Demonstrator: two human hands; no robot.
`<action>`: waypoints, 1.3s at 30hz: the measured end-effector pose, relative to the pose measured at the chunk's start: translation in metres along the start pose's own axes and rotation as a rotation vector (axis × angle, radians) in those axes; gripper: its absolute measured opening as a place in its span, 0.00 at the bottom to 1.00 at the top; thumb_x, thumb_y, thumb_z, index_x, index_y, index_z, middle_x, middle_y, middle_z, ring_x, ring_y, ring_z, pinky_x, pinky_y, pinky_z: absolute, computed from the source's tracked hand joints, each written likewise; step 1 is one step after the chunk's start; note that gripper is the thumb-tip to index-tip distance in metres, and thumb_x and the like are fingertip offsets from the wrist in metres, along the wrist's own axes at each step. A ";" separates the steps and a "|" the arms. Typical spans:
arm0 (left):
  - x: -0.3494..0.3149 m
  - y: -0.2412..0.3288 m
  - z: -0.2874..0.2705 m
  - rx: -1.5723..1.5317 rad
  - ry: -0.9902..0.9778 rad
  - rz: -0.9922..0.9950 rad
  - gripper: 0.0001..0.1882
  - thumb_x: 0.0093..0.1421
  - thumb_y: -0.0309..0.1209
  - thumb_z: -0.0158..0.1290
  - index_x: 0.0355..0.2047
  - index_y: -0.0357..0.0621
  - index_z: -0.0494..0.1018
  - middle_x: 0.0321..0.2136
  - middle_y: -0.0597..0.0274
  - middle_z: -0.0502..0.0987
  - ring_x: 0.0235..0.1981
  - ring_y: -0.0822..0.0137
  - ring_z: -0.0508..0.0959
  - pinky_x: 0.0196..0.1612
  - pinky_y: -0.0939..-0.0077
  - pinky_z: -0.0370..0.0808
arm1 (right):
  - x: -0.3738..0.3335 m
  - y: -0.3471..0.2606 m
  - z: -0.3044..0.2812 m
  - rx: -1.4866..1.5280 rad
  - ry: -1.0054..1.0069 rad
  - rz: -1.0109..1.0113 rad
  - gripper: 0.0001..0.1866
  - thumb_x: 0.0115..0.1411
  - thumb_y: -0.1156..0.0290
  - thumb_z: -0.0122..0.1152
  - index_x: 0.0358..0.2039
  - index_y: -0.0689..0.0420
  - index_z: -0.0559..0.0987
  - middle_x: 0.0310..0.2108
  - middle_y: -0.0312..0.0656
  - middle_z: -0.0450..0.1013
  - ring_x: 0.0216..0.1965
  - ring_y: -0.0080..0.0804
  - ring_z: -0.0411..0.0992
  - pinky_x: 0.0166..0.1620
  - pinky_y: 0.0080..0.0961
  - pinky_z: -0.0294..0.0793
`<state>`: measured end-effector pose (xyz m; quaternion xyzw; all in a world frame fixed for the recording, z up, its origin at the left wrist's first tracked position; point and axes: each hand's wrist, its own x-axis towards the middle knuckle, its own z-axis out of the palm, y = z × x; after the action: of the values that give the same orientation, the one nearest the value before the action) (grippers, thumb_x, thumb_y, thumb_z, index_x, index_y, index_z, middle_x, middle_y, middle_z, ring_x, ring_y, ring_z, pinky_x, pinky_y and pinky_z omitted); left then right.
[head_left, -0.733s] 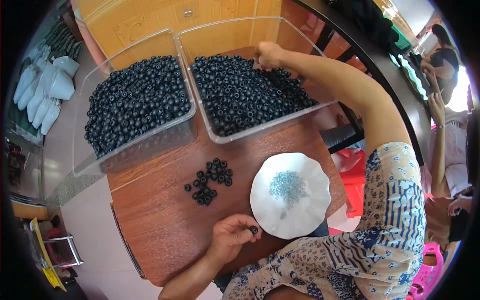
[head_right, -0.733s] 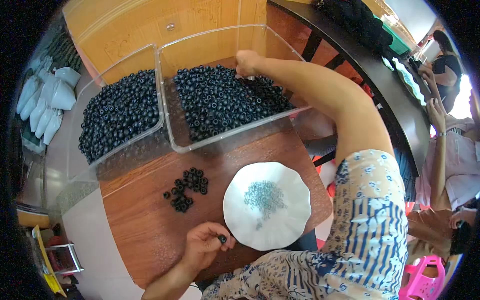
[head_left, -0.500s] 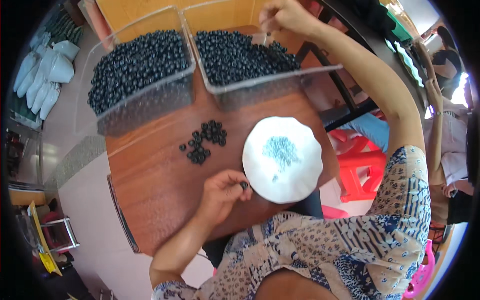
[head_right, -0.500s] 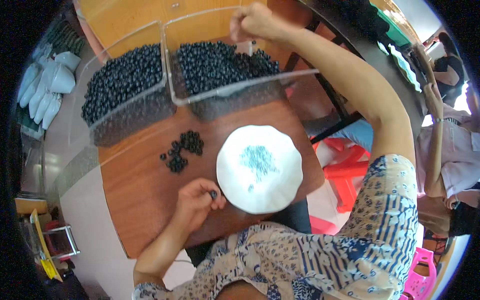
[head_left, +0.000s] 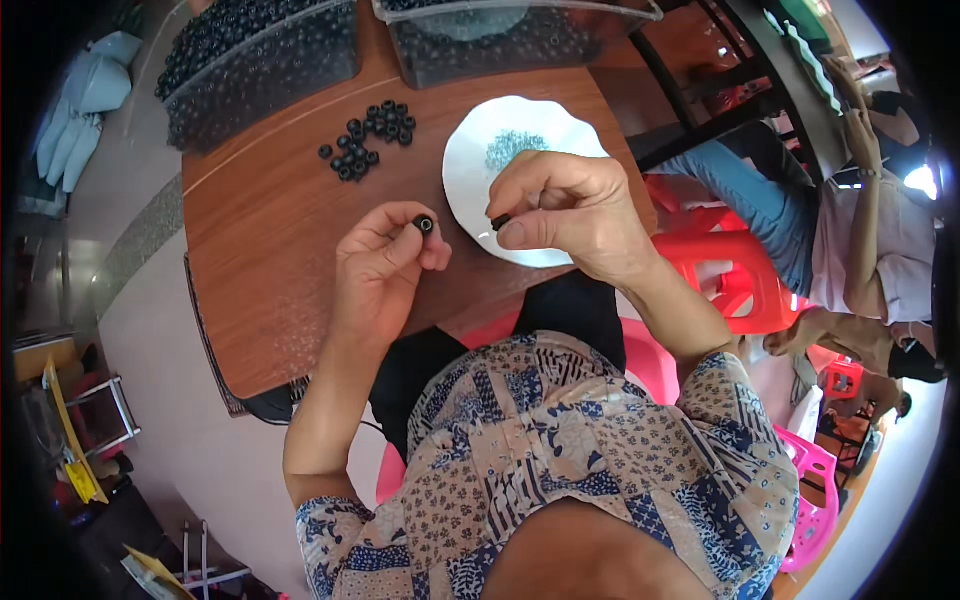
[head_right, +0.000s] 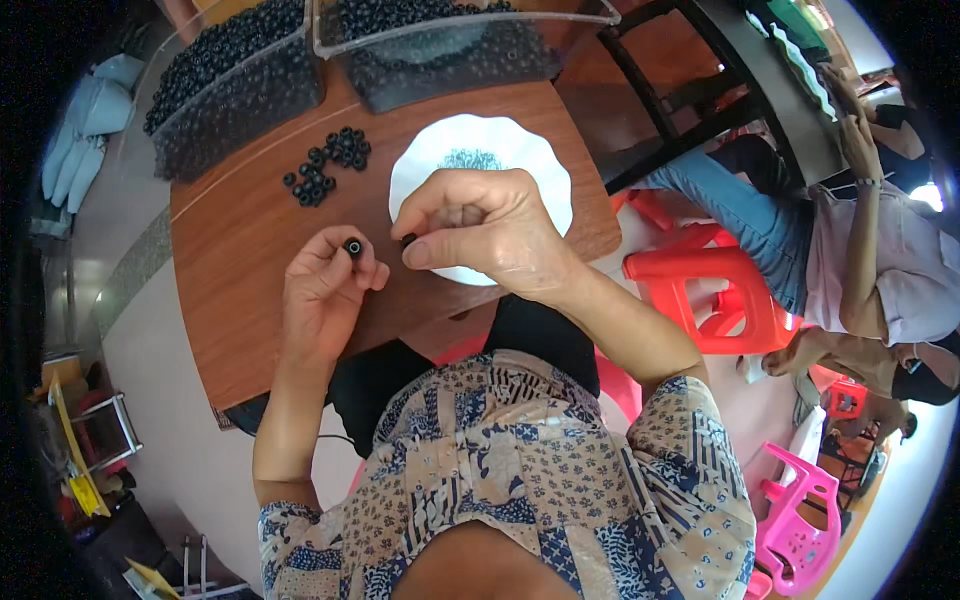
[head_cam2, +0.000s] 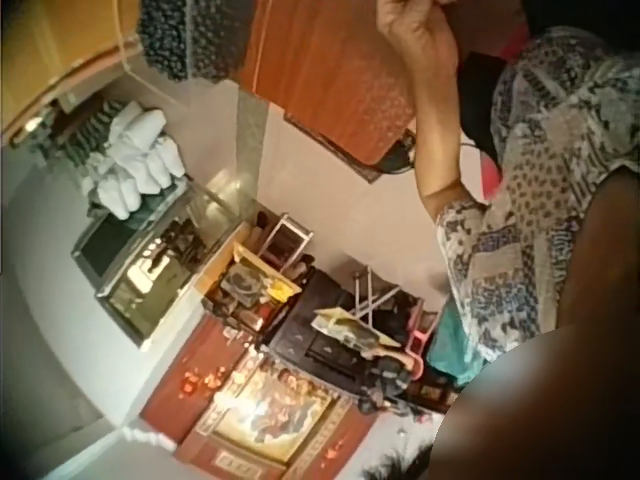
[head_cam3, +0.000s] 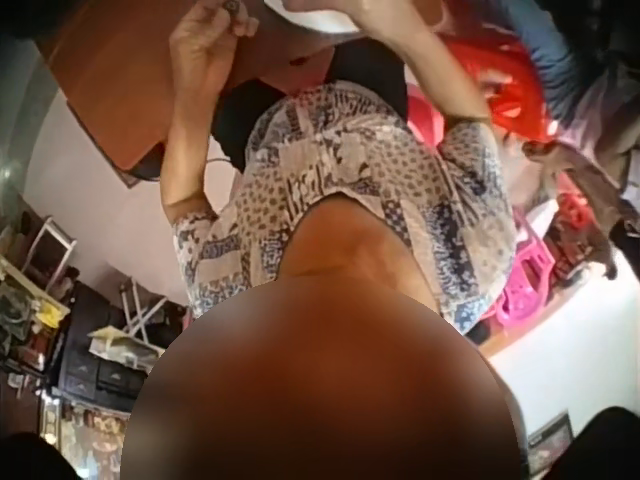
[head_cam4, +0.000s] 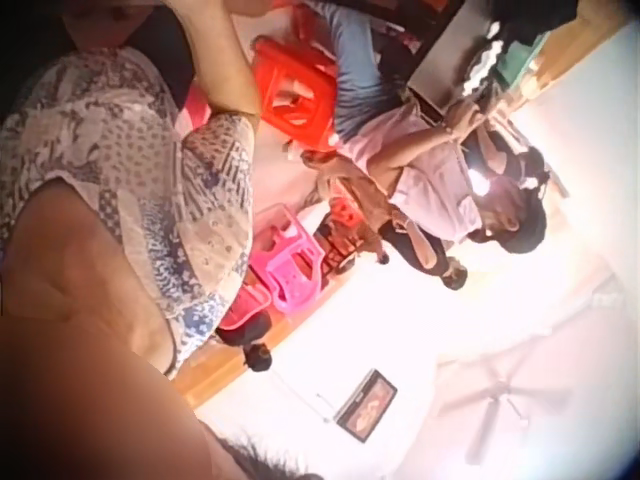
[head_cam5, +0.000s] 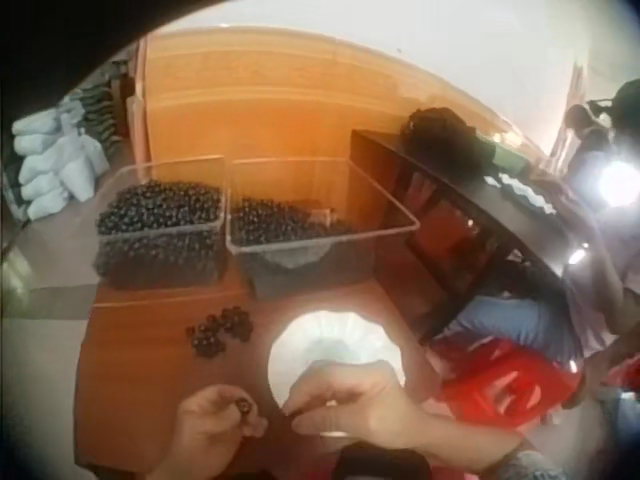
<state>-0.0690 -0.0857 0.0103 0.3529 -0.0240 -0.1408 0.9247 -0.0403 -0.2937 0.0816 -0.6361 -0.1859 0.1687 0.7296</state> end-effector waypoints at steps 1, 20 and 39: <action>-0.005 -0.002 0.006 0.002 0.009 -0.002 0.11 0.60 0.29 0.51 0.40 0.34 0.70 0.28 0.58 0.72 0.26 0.69 0.68 0.37 0.70 0.66 | -0.006 0.003 0.001 0.017 0.026 -0.025 0.10 0.45 0.88 0.65 0.30 0.66 0.78 0.31 0.40 0.73 0.31 0.21 0.69 0.35 0.16 0.70; -0.029 -0.043 0.043 -0.239 0.028 -0.016 0.09 0.59 0.24 0.51 0.39 0.31 0.71 0.27 0.56 0.75 0.26 0.69 0.73 0.35 0.78 0.72 | -0.040 0.005 0.021 -0.219 0.127 -0.156 0.08 0.51 0.87 0.59 0.34 0.68 0.78 0.34 0.45 0.73 0.32 0.28 0.75 0.35 0.20 0.80; -0.028 -0.051 0.046 -0.196 0.100 0.061 0.10 0.57 0.21 0.54 0.40 0.30 0.71 0.28 0.58 0.76 0.27 0.72 0.75 0.36 0.82 0.73 | -0.040 0.002 0.028 -0.342 0.173 -0.121 0.09 0.51 0.88 0.59 0.34 0.68 0.79 0.32 0.44 0.73 0.32 0.28 0.76 0.35 0.20 0.81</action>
<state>-0.1146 -0.1435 0.0127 0.2663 0.0253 -0.0963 0.9587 -0.0894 -0.2885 0.0807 -0.7505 -0.1866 0.0351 0.6329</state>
